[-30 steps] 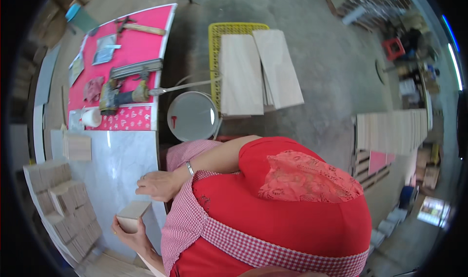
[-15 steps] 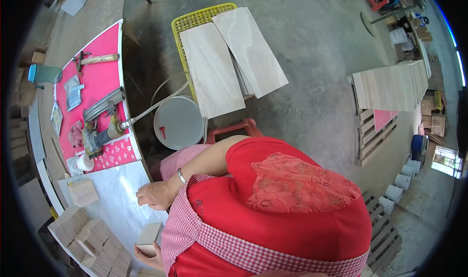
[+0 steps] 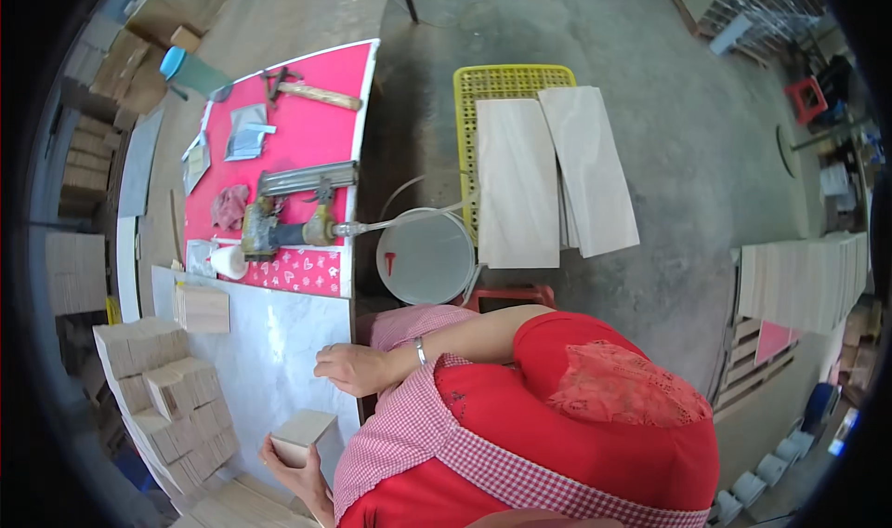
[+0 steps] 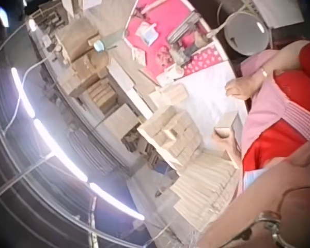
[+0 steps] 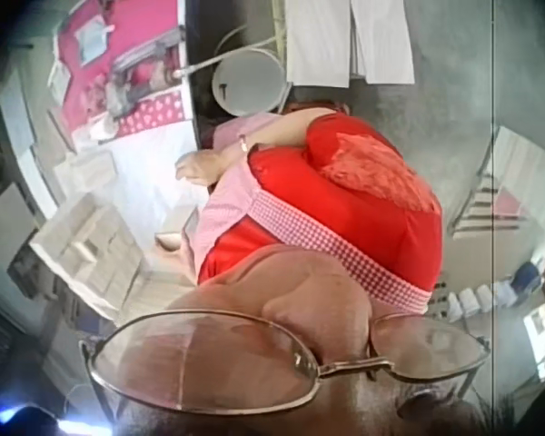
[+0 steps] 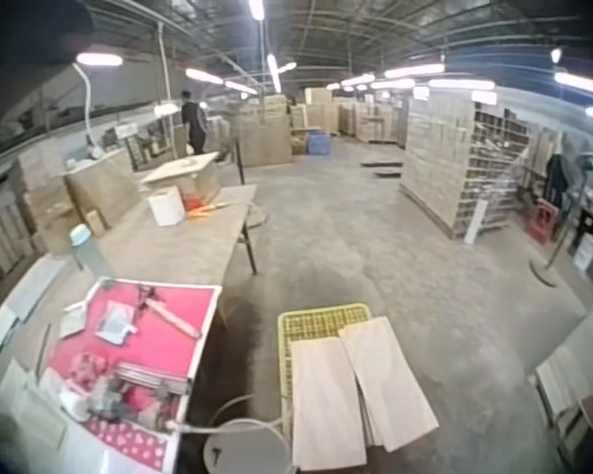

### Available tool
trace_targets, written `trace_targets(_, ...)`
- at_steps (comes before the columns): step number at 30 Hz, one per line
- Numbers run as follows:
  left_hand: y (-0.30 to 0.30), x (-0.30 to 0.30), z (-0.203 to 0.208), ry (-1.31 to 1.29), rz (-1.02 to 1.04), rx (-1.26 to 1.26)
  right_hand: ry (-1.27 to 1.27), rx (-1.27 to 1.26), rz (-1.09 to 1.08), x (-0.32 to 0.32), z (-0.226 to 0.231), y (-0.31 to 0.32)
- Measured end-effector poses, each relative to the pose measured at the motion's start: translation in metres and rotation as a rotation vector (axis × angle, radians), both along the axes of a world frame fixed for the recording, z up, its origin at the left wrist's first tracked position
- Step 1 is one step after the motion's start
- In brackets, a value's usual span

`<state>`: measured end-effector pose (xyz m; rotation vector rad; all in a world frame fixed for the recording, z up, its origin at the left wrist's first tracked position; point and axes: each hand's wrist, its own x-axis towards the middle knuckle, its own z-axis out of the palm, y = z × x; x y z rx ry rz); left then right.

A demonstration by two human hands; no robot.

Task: Assembling wooden box frames by applying glue and using a pneumatic nail gun to secure slats together.

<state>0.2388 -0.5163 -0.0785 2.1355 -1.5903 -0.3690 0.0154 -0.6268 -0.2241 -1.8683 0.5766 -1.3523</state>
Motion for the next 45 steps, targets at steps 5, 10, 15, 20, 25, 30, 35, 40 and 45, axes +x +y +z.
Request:
trace_targets(5,0.001,-0.010,0.006,0.047,0.013,-0.033,0.002,-0.018,-0.029,0.002,0.005,-0.001)
trace_targets(10,0.003,-0.010,0.004,0.086,0.018,-0.066,0.068,-0.068,-0.032,-0.001,0.005,-0.002)
trace_targets(15,0.005,-0.003,-0.004,0.051,-0.023,-0.105,0.119,-0.057,-0.026,-0.006,0.010,0.003)
trace_targets(20,0.001,-0.011,-0.002,0.042,0.000,-0.139,0.143,-0.030,-0.022,-0.006,0.011,0.005)
trace_targets(25,-0.003,-0.017,0.003,0.010,-0.006,-0.136,0.152,-0.036,-0.036,-0.006,0.012,-0.002)
trace_targets(30,-0.006,-0.023,0.010,-0.030,0.009,-0.134,0.196,0.014,0.034,-0.011,0.020,-0.002)
trace_targets(35,0.003,-0.018,0.012,-0.079,0.002,-0.124,0.272,0.236,0.156,-0.001,0.036,-0.007)
trace_targets(40,0.014,-0.016,0.005,-0.098,0.047,-0.041,0.328,0.154,0.368,0.043,0.028,-0.023)
trace_targets(45,-0.011,-0.015,0.013,-0.047,-0.029,-0.086,0.376,0.392,0.723,0.086,0.051,-0.076)
